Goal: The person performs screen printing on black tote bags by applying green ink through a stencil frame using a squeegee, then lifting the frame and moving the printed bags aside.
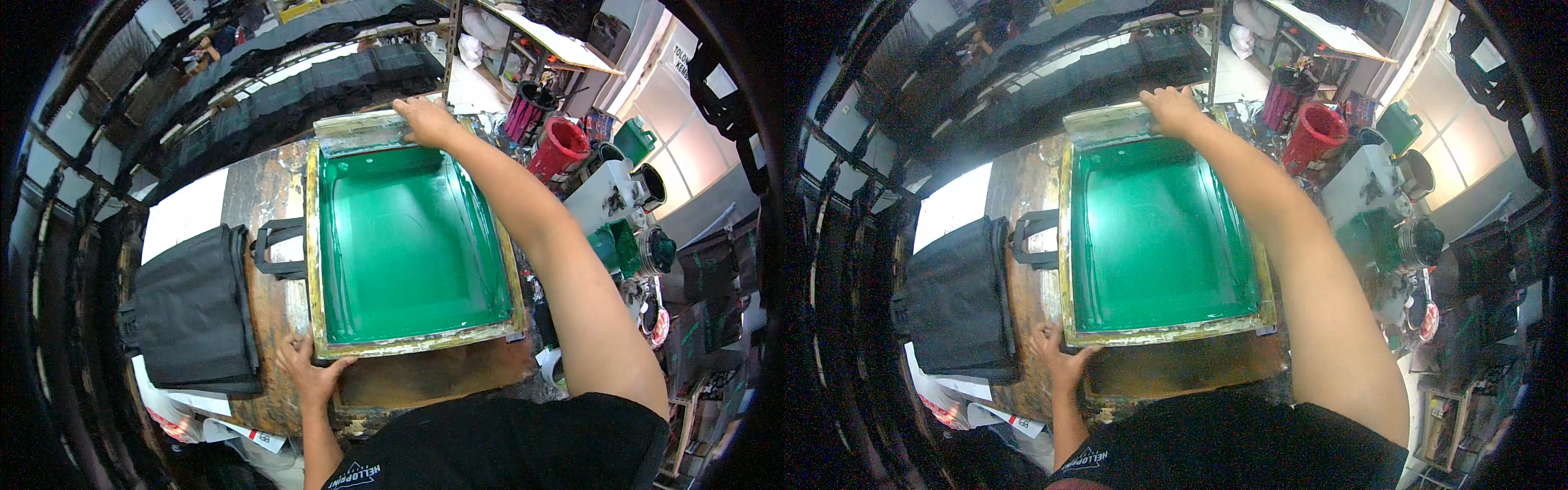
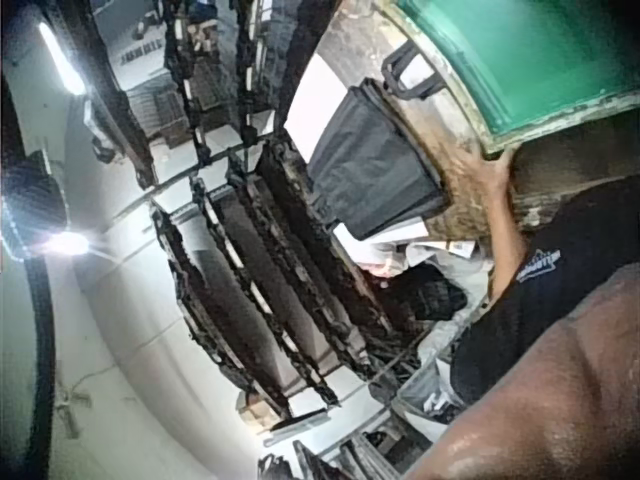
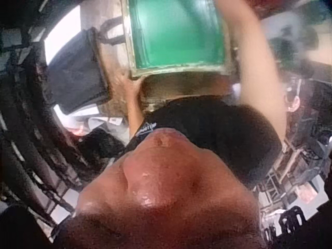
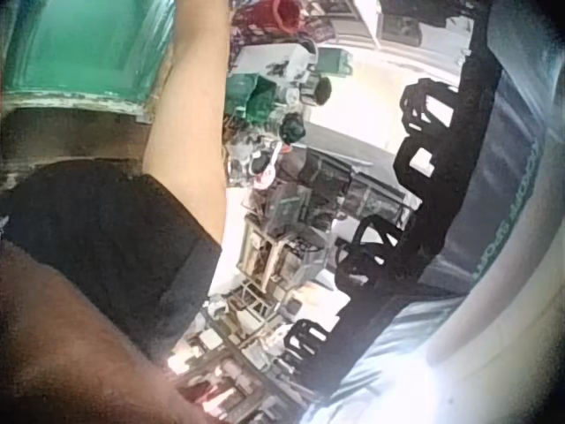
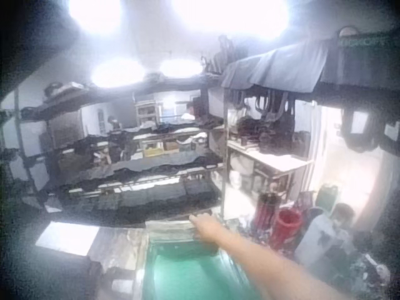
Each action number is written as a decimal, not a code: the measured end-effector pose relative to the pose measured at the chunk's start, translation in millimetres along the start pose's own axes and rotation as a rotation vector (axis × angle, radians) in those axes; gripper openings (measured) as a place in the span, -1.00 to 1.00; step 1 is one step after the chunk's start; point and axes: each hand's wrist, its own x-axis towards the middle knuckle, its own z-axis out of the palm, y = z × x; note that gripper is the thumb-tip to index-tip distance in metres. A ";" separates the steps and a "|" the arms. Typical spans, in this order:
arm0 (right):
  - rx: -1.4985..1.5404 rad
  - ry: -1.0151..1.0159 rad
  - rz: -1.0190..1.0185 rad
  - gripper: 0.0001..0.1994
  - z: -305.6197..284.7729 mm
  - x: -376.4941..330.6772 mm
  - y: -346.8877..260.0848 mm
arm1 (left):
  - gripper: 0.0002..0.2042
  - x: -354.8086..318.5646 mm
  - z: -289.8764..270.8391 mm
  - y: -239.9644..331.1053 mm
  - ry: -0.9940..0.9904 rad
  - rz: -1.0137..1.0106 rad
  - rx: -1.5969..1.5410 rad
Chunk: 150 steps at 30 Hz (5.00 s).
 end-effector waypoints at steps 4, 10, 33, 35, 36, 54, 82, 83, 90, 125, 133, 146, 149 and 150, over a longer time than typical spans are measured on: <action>-0.136 0.134 0.006 -0.34 5.8 -9.1 -8.5 | 0.11 73.3 -20.8 9.0 0.014 0.119 -0.147; -0.212 0.284 0.061 -0.57 23.9 -13.9 -13.4 | -0.23 240.1 2.5 77.8 0.179 0.440 -0.190; -0.288 0.297 0.043 -0.76 27.3 -108.2 -67.1 | -0.41 291.4 115.1 101.7 0.320 0.585 0.144; -0.261 0.302 0.037 -0.78 18.3 -132.1 -78.3 | -0.40 271.2 108.3 99.7 0.393 0.630 0.176; -0.248 0.308 0.035 -0.80 13.3 -143.3 -84.7 | -0.40 260.6 103.6 99.2 0.394 0.630 0.166; -0.118 0.105 0.043 -0.65 -55.1 -314.3 -176.3 | -0.43 66.8 20.2 100.7 0.185 0.583 0.122; 0.039 0.088 0.084 -0.60 -51.5 -359.6 -201.0 | -0.11 0.3 13.2 -1.2 -0.084 -0.018 0.141; 0.041 0.077 0.082 -0.58 -53.7 -358.4 -200.4 | -0.13 -1.6 14.8 -3.8 -0.043 -0.008 0.130; 0.156 0.059 0.103 -0.41 -91.5 -345.9 -198.6 | -0.14 -8.8 12.2 -3.1 0.145 0.015 -0.011; -0.064 0.217 0.056 -0.34 -301.9 -125.0 -116.3 | -0.19 71.7 26.1 37.1 -0.284 -0.293 -0.184; -0.052 0.274 0.023 -0.33 -310.0 -140.7 -116.0 | -0.49 117.2 -9.4 51.6 0.190 0.185 -0.371; -0.055 0.217 0.071 -0.31 -312.0 -149.7 -131.4 | -0.62 105.2 -164.9 -107.8 0.226 -0.287 -0.764; -0.119 0.244 0.115 -0.29 -306.9 -139.3 -128.9 | -0.58 85.3 -195.5 -191.7 0.250 -0.352 -0.862; -0.099 0.199 0.139 -0.29 -308.6 -138.3 -133.2 | -0.55 77.5 -202.4 -214.3 0.315 -0.382 -0.770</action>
